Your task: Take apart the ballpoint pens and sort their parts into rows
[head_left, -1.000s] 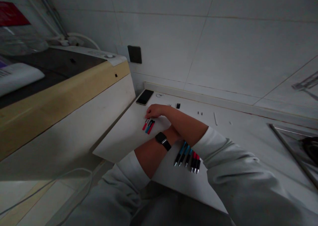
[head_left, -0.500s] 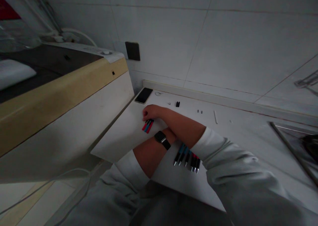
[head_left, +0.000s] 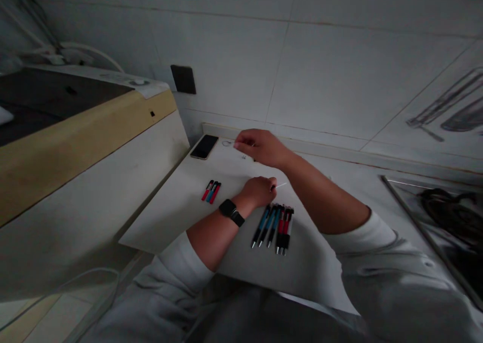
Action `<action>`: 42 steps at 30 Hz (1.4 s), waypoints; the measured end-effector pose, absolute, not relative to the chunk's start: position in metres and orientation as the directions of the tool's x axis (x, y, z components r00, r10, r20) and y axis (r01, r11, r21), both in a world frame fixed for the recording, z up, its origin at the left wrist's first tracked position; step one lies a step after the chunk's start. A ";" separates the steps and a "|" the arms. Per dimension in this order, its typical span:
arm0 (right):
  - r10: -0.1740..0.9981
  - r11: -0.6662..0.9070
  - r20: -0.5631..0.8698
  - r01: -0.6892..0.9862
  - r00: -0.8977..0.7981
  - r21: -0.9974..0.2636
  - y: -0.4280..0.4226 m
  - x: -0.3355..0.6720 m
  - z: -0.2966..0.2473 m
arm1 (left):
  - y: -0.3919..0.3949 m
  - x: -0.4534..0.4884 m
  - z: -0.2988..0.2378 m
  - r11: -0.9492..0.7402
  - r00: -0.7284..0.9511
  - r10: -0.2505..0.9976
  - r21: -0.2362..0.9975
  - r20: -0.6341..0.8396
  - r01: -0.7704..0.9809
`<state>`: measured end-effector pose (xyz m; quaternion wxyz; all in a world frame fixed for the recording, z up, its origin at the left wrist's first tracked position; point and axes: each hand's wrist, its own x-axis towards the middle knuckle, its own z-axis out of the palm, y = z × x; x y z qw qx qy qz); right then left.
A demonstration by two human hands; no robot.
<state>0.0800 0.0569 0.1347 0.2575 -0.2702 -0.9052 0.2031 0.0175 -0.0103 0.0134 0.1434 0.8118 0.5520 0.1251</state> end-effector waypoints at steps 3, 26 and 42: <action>0.747 0.643 0.361 0.472 -0.558 -0.603 0.056 0.161 0.135 | -0.007 0.017 0.012 -0.360 0.349 0.932 0.321 0.092 0.876; 0.912 0.257 -0.093 0.735 -0.399 -0.627 0.057 0.346 0.020 | 0.003 0.008 -0.005 -0.386 0.353 0.922 0.469 0.161 0.794; 0.966 0.144 0.252 0.938 -0.063 -0.316 0.099 0.417 -0.022 | 0.001 0.010 0.000 -0.387 0.360 0.921 0.476 0.151 0.790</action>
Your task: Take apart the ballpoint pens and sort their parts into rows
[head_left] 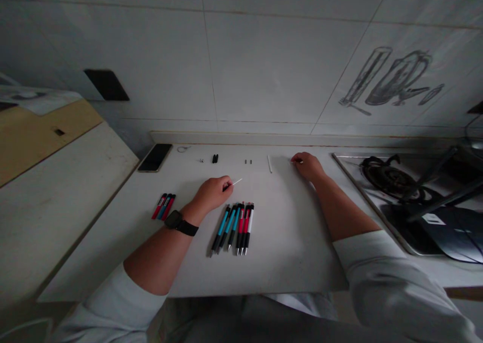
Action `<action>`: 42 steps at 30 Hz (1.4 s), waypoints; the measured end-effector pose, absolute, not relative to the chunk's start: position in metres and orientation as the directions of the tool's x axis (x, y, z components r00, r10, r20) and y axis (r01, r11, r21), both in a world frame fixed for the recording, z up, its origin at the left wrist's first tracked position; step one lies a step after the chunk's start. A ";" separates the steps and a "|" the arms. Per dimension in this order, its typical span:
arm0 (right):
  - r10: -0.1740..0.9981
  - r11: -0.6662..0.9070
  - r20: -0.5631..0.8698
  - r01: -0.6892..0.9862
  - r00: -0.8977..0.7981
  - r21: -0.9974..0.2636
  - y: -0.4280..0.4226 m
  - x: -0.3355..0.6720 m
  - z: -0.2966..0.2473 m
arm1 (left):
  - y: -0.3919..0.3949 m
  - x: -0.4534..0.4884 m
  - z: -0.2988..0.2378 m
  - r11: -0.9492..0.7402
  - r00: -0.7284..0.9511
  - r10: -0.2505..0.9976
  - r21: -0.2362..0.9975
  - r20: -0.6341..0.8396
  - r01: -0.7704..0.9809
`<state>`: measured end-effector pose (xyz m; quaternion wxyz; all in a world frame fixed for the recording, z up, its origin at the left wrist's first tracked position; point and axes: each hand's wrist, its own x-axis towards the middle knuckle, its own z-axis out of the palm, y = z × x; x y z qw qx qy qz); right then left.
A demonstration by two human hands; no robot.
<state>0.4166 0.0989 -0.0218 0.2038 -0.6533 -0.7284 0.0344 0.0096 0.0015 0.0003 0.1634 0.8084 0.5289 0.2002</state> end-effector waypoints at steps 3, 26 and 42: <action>0.965 0.186 0.230 0.951 -0.129 -0.249 0.099 0.419 -0.021 | 0.002 0.009 0.000 -0.386 0.358 0.921 0.479 0.152 0.788; 0.985 0.165 0.099 0.930 -0.140 -0.328 0.102 0.421 -0.018 | 0.004 0.007 -0.003 -0.400 0.370 0.915 0.487 0.160 0.776; 0.983 0.182 0.054 0.930 -0.175 -0.318 0.109 0.427 -0.013 | 0.004 0.007 -0.004 -0.411 0.378 0.910 0.468 0.167 0.783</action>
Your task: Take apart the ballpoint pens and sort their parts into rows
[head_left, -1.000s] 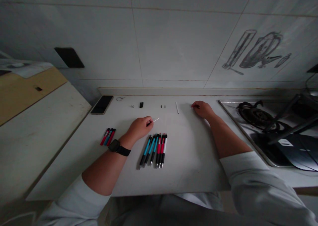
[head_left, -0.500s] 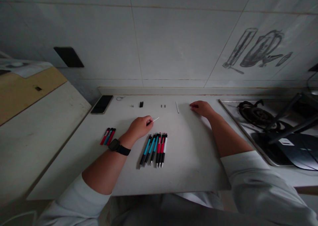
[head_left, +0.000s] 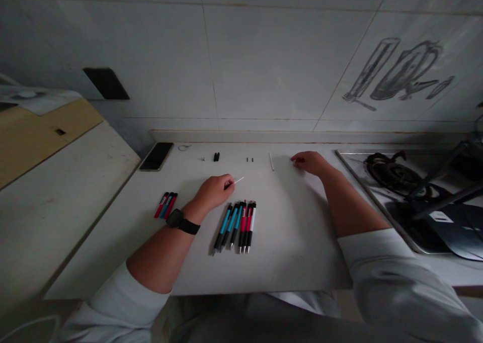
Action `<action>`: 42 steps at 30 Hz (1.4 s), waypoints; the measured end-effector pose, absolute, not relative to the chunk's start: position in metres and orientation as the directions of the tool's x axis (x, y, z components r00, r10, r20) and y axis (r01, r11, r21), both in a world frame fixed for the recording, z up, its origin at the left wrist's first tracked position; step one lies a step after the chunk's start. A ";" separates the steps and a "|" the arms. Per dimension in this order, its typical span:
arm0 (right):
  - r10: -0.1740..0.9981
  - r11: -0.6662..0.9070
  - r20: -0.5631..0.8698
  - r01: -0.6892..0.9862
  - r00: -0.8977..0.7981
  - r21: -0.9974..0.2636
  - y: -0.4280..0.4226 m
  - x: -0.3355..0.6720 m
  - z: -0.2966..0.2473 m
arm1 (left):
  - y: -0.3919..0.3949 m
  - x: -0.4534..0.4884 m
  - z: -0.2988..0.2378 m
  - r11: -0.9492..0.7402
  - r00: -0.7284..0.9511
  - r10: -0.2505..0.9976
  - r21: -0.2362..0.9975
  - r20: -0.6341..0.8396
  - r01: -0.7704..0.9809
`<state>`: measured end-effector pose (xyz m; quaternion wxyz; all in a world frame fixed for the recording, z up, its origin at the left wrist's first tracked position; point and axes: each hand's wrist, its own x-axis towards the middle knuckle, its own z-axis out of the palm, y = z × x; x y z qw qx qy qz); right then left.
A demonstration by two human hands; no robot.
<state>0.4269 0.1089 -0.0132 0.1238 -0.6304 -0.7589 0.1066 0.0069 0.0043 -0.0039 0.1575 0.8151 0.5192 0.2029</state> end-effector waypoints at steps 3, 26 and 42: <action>0.987 0.161 0.062 0.934 -0.149 -0.318 0.108 0.424 -0.014 | 0.004 0.007 -0.004 -0.407 0.376 0.912 0.474 0.164 0.781; 0.979 0.196 0.112 0.934 -0.169 -0.298 0.108 0.405 -0.015 | 0.006 0.006 -0.009 -0.424 0.378 0.905 0.472 0.194 0.773; 0.904 0.397 0.353 0.781 -0.242 -0.481 0.065 0.331 0.015 | 0.004 0.009 0.001 -0.555 0.408 0.830 0.497 0.381 0.667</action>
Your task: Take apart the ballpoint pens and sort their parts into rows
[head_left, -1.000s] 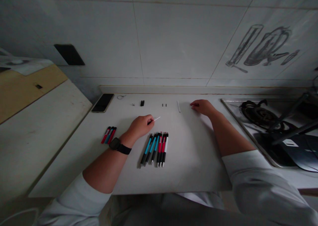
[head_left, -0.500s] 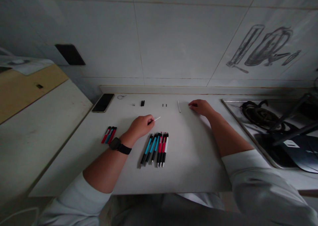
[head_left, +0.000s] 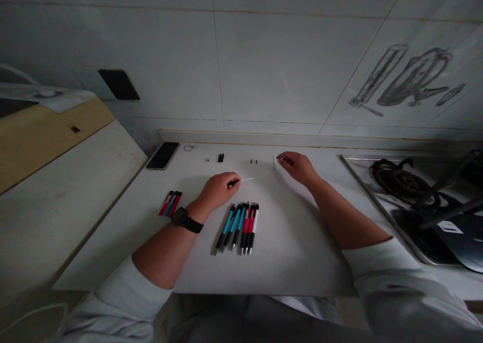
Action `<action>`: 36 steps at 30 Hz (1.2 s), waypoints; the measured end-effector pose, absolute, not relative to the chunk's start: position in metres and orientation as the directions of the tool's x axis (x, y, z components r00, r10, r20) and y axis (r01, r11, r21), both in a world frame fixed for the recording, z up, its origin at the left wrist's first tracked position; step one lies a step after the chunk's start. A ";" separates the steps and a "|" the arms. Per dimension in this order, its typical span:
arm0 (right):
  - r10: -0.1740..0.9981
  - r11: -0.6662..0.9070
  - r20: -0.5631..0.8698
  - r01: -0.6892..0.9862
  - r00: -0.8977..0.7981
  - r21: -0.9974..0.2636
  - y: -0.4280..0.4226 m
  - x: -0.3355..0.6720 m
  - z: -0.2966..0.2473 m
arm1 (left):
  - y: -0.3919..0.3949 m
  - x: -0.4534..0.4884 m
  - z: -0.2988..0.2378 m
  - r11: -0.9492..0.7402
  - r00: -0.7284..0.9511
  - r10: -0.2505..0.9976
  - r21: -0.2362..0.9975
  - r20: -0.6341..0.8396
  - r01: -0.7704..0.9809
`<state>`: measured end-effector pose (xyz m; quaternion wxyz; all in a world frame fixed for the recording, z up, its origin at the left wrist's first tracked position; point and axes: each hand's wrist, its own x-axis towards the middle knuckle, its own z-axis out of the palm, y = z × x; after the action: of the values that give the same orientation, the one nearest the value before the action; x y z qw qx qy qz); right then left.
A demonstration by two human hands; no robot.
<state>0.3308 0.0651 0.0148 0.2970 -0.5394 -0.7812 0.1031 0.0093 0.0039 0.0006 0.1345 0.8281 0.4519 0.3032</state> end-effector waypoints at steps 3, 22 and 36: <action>0.864 0.493 0.266 0.611 -0.428 -0.619 0.039 0.277 0.012 | 0.004 0.010 0.002 -0.578 0.408 0.812 0.483 0.418 0.657; 0.942 0.278 0.158 0.427 -0.295 -0.860 0.035 0.260 -0.007 | 0.007 0.006 0.000 -0.528 0.334 0.839 0.488 0.430 0.695; 0.938 0.268 0.298 0.174 0.179 -0.948 0.092 0.311 0.053 | 0.007 0.007 0.000 -0.499 0.348 0.862 0.496 0.369 0.711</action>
<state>0.3106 0.0923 0.0534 0.5771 -0.5065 -0.5486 0.3307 0.0068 0.0069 -0.0003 0.1252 0.8113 0.4846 0.3021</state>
